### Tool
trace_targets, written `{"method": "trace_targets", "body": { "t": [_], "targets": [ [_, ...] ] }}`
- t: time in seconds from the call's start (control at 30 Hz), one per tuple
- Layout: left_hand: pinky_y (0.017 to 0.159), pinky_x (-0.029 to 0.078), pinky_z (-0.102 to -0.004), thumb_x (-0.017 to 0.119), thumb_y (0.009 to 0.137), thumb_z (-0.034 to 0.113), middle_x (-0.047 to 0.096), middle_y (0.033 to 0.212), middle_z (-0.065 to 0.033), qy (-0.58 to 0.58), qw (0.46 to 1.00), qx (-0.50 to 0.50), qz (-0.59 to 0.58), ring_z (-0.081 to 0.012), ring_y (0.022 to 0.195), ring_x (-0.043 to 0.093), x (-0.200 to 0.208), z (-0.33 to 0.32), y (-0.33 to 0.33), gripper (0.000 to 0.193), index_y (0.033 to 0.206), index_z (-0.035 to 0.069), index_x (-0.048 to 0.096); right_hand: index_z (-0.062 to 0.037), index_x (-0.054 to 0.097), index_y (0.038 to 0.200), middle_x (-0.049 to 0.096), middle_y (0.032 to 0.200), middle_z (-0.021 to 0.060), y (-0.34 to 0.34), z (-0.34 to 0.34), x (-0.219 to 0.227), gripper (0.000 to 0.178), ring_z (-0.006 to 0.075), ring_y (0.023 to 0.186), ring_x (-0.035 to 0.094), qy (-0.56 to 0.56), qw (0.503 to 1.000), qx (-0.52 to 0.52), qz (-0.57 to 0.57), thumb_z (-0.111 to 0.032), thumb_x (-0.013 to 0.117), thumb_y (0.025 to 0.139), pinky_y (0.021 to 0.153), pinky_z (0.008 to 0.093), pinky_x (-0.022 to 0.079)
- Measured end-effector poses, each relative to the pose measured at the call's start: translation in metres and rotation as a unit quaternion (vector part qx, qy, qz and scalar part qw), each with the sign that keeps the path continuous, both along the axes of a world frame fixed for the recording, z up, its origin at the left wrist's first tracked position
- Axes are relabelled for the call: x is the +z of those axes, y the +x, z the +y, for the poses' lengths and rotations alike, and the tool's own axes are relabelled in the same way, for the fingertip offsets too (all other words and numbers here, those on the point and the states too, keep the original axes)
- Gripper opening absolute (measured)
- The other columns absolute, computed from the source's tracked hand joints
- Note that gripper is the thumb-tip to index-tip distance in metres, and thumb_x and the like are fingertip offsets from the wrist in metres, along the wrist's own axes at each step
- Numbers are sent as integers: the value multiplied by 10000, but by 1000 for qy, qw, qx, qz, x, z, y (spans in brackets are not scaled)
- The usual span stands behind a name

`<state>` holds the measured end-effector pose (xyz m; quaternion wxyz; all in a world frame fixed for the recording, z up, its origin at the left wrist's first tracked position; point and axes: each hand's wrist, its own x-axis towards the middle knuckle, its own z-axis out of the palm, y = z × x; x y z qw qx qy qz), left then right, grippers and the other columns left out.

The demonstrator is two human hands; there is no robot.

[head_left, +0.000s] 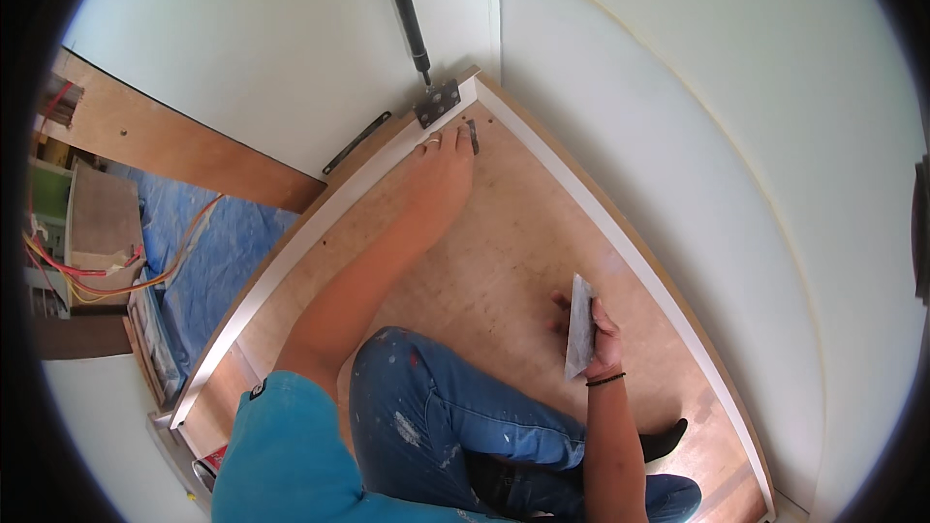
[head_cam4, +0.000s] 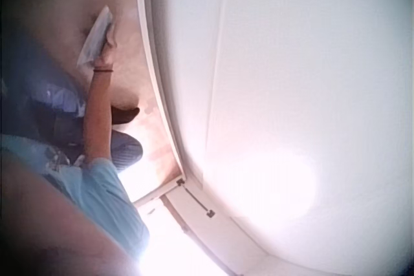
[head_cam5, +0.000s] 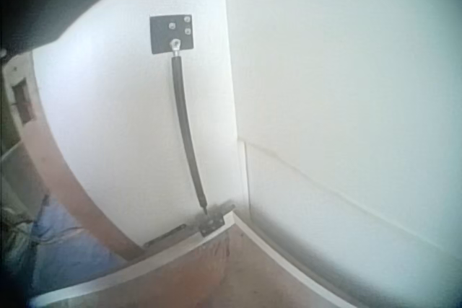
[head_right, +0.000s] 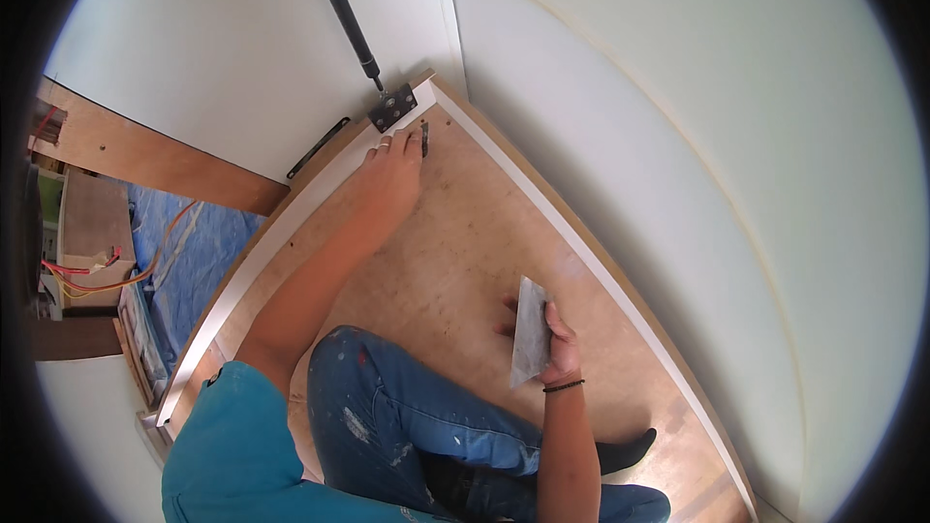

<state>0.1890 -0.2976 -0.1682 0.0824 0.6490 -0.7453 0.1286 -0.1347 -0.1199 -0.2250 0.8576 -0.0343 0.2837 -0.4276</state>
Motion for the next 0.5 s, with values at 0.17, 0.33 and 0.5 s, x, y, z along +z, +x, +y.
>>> {"method": "trace_targets", "body": {
  "t": [0.17,0.33,0.5],
  "targets": [
    [849,529,-439,583,926,140,671,1155,-103,-60,993,50,-83,-263,1096,652,-40,-30,-16,430,1322,-12,653,-64,490,1526,601,1459,187,-1,-2,-2,628,457,1096,695,2,1000,4,0,-477,551,1056,1039,536,530],
    [874,466,-497,618,892,156,671,1115,-106,-92,990,84,-66,-269,1091,614,-58,-36,-23,395,1230,-32,701,-64,491,1525,597,1465,186,1,0,-2,636,463,1107,689,8,1000,10,-14,-483,558,1052,1043,542,526],
    [993,427,-504,588,930,159,671,1169,-115,1,994,69,-86,-272,1122,628,-45,-36,-25,403,1274,-27,683,-61,489,1525,593,1467,190,1,-1,-2,631,463,1117,686,-6,1000,19,-4,-483,542,1059,1044,545,526]
  ]
}}
